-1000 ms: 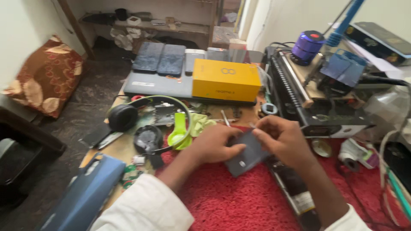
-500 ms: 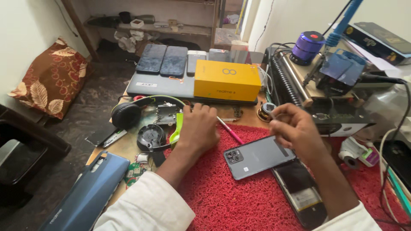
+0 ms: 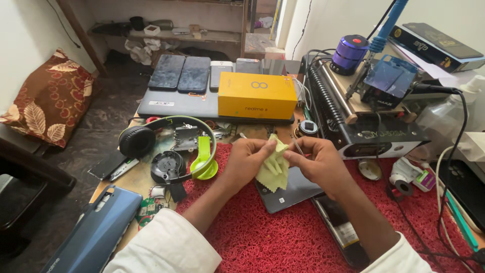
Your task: The person wipes a phone component with a cloth and then uses tweezers to carefully clean or manipulate the internal edges of a smartphone frame.
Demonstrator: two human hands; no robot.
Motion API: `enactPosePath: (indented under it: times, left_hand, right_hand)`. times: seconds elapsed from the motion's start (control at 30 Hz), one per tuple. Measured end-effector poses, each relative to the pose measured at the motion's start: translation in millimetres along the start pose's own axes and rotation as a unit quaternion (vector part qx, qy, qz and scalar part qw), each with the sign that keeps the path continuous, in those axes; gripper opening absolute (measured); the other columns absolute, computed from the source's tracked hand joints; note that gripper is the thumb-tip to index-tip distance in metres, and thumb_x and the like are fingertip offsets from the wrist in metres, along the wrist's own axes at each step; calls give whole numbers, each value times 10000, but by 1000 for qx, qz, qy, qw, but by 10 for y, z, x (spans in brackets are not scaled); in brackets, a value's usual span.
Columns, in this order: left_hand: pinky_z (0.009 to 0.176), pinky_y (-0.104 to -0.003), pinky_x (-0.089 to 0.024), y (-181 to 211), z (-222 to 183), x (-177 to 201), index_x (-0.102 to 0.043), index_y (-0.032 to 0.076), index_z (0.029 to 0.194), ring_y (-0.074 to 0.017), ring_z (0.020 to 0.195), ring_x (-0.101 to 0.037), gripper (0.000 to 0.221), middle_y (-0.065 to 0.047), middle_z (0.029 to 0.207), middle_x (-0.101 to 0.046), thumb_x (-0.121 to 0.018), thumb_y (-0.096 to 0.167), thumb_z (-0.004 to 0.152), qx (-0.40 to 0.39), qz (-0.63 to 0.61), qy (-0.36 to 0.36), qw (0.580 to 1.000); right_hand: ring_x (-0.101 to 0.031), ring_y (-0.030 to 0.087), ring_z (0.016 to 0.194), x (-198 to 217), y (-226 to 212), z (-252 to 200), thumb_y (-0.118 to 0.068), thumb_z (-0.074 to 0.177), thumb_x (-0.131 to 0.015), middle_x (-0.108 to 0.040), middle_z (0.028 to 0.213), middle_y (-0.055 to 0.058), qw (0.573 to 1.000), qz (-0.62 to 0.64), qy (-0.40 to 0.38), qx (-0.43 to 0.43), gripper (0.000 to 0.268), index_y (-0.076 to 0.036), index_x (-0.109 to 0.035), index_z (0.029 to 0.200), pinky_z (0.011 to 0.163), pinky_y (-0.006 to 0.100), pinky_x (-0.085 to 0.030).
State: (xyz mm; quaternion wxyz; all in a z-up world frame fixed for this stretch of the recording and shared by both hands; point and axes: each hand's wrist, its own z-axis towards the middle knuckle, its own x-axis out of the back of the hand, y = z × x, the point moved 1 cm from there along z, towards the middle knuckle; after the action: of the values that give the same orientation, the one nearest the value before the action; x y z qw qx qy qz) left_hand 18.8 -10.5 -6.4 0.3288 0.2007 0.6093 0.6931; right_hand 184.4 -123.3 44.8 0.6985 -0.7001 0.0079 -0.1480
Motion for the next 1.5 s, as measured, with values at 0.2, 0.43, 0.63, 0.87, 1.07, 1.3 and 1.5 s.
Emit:
enactPosePath:
  times: [0.2,0.43,0.63,0.87,1.07,1.3,1.5]
  left_hand:
    - [614,-261,-538,-23,27,19,-762,-21,920,-119,657,-685,387,-74,806,-755,-592,312,1020,89,-133,69,985]
    - [725,-323,-562,30,29,31,-720,12,941,-170,760,-703,399,-97,883,-751,-557,367,1026,140,-176,131,966]
    - [899,-336,-587,211,-25,17,-702,2,1072,-170,928,-750,349,-88,1013,-774,-513,278,975,73,-313,-44,946]
    - [829,-277,-557,51,-8,89,-730,-27,1176,-94,933,-675,240,-52,1044,-759,-708,116,986,-68,18,-87,994]
    - [782,-250,-549,44,-3,148,-708,3,1176,-66,918,-661,267,-5,1015,-735,-711,144,949,-40,25,-158,986]
    - [781,-303,-601,62,4,194,-677,-56,1028,-181,816,-752,352,-110,918,-775,-574,275,965,125,-256,-151,947]
    - [740,-329,-533,41,-29,103,-666,-14,1125,-165,812,-695,195,-121,950,-721,-654,141,1006,13,85,-173,981]
  right_hand:
    - [-438,30,454,17,-22,2,-62,939,-662,-711,803,81,996,90,-23,11,181,25,-632,1094,385,205,-304]
    - [-548,79,433,-79,-63,-35,-78,936,-598,-706,795,83,999,-3,-35,-40,205,-23,-613,1132,347,233,-375]
    - [-484,54,428,-50,-73,-8,-112,988,-636,-700,771,83,994,95,-48,-20,184,21,-639,1116,348,201,-327]
    - [-482,63,384,-25,-126,-70,-222,989,-575,-686,710,57,981,88,-111,-135,228,-23,-662,1058,316,219,-307]
    - [-433,73,359,142,-55,-61,-231,987,-615,-675,629,50,978,8,-129,-162,237,-20,-721,1004,335,236,-278]
    - [-521,53,476,174,72,46,-224,963,-688,-670,636,17,982,-91,-147,-75,213,-44,-776,1035,438,240,-386]
    - [-676,248,696,87,-155,-74,-265,843,-769,-731,727,72,900,-394,-31,184,197,-98,-793,947,622,386,-525]
